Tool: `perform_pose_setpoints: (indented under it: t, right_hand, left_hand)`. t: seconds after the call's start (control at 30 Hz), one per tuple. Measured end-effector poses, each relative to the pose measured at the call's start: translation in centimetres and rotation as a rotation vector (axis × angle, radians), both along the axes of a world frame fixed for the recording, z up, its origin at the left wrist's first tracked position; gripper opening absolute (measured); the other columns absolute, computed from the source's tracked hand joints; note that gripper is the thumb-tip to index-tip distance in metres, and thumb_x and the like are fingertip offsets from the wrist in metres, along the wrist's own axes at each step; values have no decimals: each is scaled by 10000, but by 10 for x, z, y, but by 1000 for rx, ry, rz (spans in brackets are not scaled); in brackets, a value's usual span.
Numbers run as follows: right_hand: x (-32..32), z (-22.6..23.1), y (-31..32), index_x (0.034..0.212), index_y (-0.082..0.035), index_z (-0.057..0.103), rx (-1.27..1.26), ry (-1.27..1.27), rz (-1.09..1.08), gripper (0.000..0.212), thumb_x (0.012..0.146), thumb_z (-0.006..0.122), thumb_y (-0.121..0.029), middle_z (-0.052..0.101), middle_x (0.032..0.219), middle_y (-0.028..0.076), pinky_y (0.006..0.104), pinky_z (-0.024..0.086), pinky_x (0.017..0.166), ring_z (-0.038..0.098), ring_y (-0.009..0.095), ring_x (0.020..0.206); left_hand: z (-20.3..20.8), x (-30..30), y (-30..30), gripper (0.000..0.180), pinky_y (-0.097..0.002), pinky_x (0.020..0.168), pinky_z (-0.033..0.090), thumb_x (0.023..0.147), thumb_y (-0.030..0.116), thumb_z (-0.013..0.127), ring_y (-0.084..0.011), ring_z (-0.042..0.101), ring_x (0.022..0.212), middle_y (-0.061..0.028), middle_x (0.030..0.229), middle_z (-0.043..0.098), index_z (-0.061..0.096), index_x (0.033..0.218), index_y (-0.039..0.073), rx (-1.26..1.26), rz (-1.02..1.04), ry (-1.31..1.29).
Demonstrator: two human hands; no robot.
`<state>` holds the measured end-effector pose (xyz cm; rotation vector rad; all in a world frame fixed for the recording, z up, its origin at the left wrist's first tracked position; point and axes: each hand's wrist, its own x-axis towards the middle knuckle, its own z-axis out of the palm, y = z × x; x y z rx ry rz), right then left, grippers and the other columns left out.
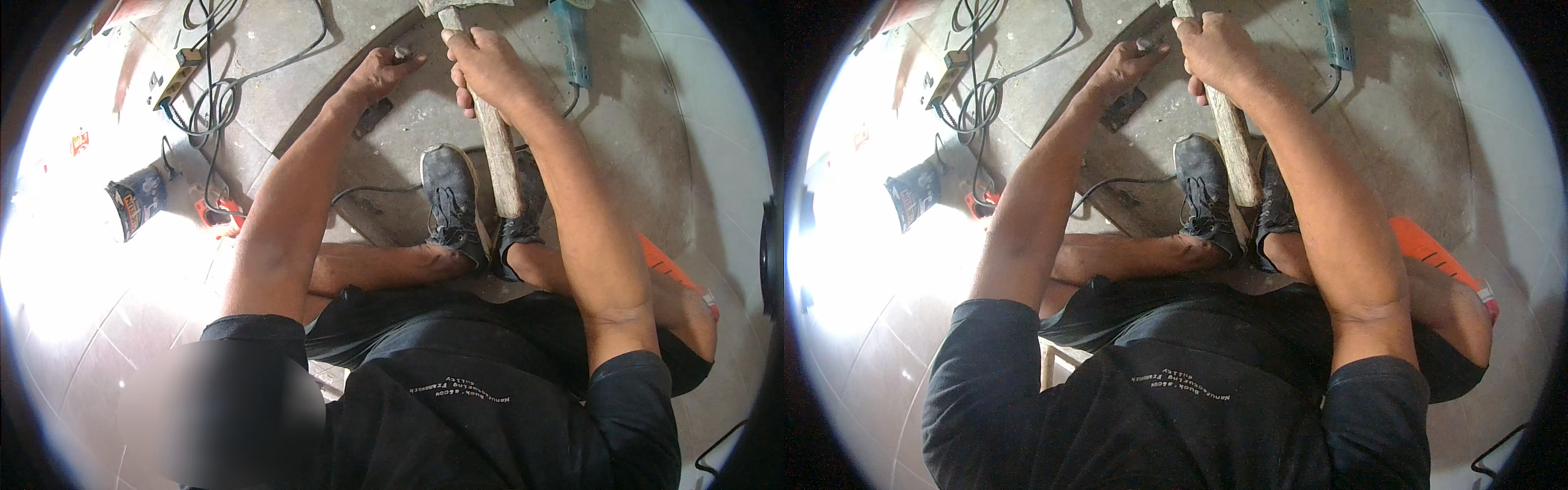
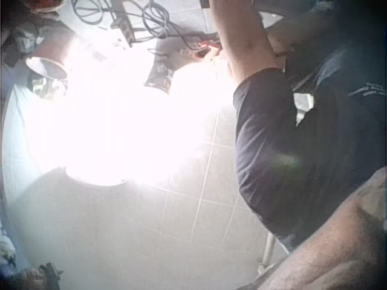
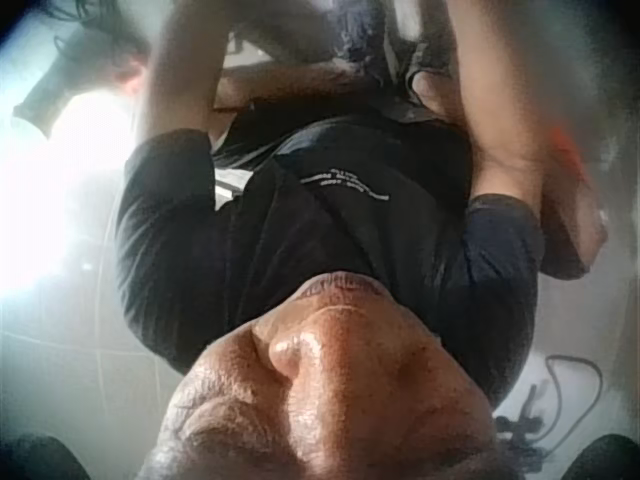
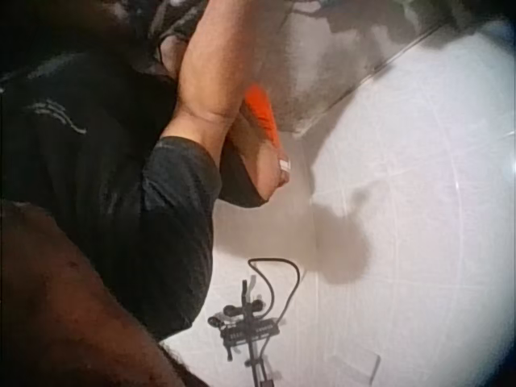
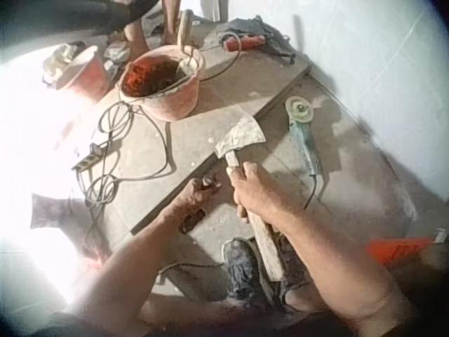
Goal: The person sits on the floor and uses a hammer and chisel to break away concrete around a floor drain. They repeatedly strike the chisel to chip away material and occasionally clear debris by hand. The person also briefly interacts with a bucket and a power tool cord.
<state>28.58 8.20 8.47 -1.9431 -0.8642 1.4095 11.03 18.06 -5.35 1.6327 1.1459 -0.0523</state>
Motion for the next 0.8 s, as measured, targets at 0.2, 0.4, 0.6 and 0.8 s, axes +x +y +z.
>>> perform_pose_setpoints:
  t: [0.2, 0.4, 0.6, 0.8]
  right_hand:
    - [2, 1, 1, 1034, 23, 550, 177, -43, -191, 417, 1047, 539, -393, 543, 641, 30, 307, 505, 433, 580, 133, 480]
    - [-10, -25, -13, 1046, -5, 550, -123, 7, 28, 362, 1062, 514, -365, 541, 631, 38, 306, 487, 413, 568, 130, 470]
    - [-6, -15, -14, 1056, -8, 564, 94, 51, -89, 402, 1056, 557, -410, 555, 644, 30, 290, 497, 426, 581, 117, 490]
    - [35, -61, -9, 1010, -15, 628, -131, -359, 417, 385, 977, 662, -397, 601, 711, 74, 321, 502, 441, 608, 138, 542]
  left_hand:
    - [8, 16, 4, 731, -447, 906, 523, 887, 641, 709, -261, 690, 955, -175, 992, 746, 715, 1175, -30, 43, -92, 96]
    - [-17, -9, 3, 699, -447, 882, 530, 901, 609, 707, -261, 692, 930, -164, 971, 748, 713, 1171, -35, 134, -129, 35]
    - [52, -26, -23, 500, -362, 684, 489, 965, 494, 703, -155, 593, 728, -59, 763, 649, 720, 959, -6, 72, 228, -18]
    - [129, -86, -46, 350, -279, 580, 389, 983, 381, 708, -95, 480, 617, 17, 708, 570, 695, 936, 34, 10, 612, -165]
